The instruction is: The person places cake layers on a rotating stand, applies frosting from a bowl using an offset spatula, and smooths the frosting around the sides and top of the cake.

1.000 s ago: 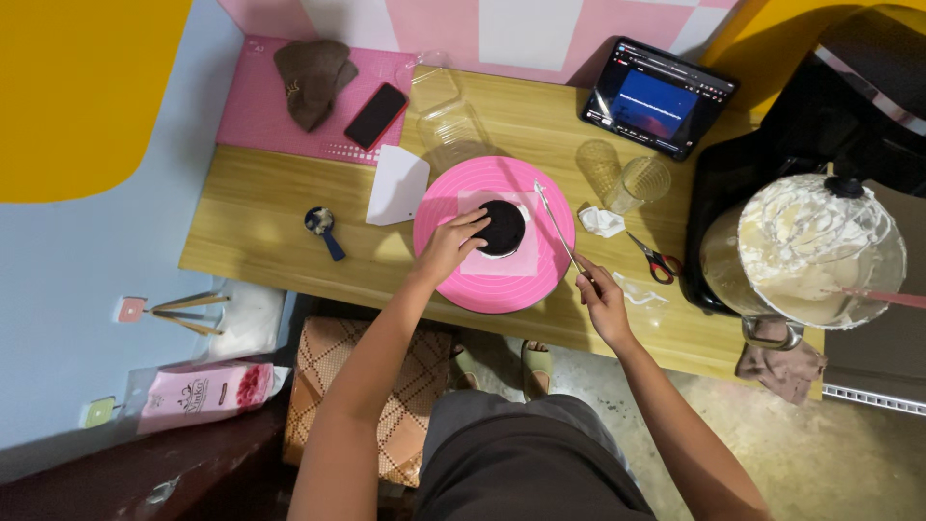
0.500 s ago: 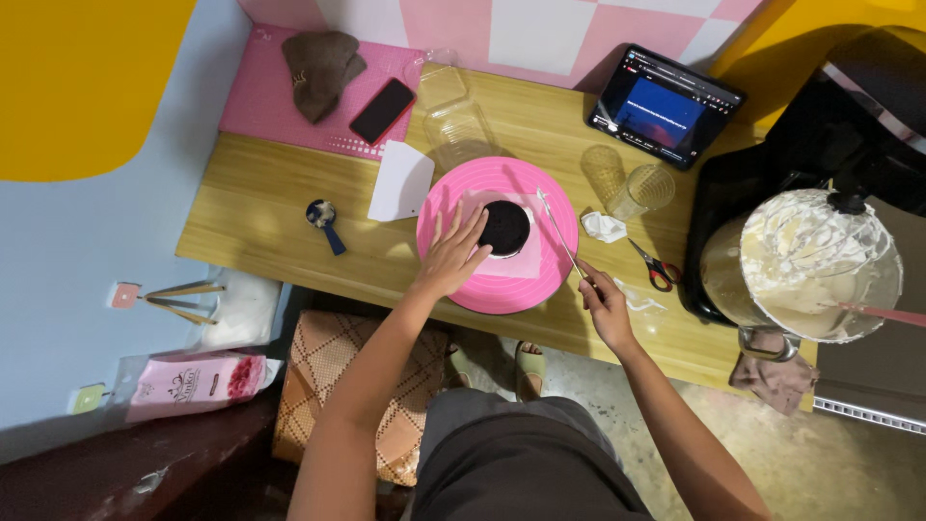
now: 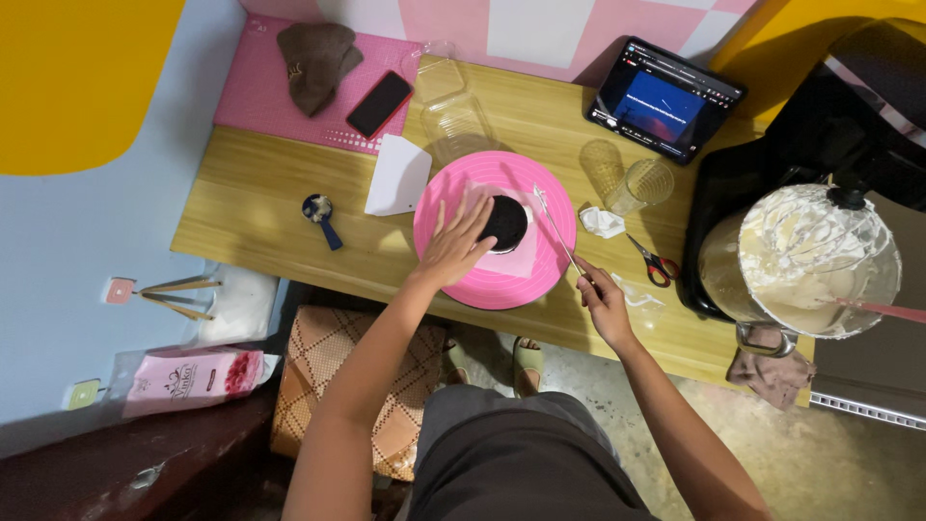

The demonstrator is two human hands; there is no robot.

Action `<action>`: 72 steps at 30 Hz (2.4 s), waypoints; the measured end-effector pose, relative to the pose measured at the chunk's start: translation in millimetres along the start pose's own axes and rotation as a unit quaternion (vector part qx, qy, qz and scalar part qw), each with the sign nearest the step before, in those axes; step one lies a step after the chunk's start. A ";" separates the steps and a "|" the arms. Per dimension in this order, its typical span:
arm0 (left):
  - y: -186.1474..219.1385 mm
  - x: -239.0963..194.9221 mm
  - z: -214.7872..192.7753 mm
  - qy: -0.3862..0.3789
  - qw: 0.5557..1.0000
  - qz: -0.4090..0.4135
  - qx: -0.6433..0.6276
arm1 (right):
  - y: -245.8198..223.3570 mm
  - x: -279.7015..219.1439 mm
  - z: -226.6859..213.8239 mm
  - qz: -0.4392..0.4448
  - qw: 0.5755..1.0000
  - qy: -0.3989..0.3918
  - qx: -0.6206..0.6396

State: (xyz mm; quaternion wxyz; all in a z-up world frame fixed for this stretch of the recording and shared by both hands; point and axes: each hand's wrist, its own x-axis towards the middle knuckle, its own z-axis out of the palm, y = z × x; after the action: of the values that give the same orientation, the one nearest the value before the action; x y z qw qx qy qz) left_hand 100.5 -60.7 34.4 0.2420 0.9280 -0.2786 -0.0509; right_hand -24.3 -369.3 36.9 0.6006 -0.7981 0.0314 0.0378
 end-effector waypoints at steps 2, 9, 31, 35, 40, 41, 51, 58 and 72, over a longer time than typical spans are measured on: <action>3.8 -0.9 5.7 -0.017 0.999 0.003 0.032 | 6.2 -2.6 -2.8 0.010 1.000 -0.003 0.004; -7.1 3.9 10.5 -0.003 1.000 0.003 -0.007 | 18.8 -2.1 -6.6 0.029 0.999 -0.001 0.030; 185.9 69.1 66.7 -0.082 0.988 0.065 -0.116 | -112.0 -141.9 -264.4 0.222 0.726 0.158 -0.632; 189.4 86.2 95.4 -0.063 0.986 0.112 -0.108 | -59.1 -113.6 -257.2 0.237 0.699 0.127 -0.663; 186.4 102.5 111.1 -0.179 0.982 0.061 0.006 | -19.0 -69.1 -251.2 0.210 0.753 0.147 -0.606; 187.6 104.6 112.0 -0.139 0.987 0.074 -0.028 | -16.7 -64.1 -252.0 0.217 0.757 0.135 -0.602; 201.0 116.3 100.9 -0.065 0.983 0.153 -0.076 | -36.8 -62.8 -269.3 0.269 0.835 0.132 -0.462; 219.4 106.2 63.5 0.011 0.969 0.225 -0.103 | -24.1 -88.5 -266.1 0.218 0.869 0.191 -0.401; 13.7 -4.4 -21.0 0.314 0.921 -0.153 -0.172 | -58.1 -46.1 -125.1 -0.033 0.993 -0.089 -0.077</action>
State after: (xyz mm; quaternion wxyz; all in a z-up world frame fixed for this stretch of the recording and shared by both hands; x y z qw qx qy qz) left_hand 94.9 -59.4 59.2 0.4627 0.8715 -0.0300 0.1599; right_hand -61.8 -473.2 131.5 0.5389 -0.8359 -0.0512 0.0912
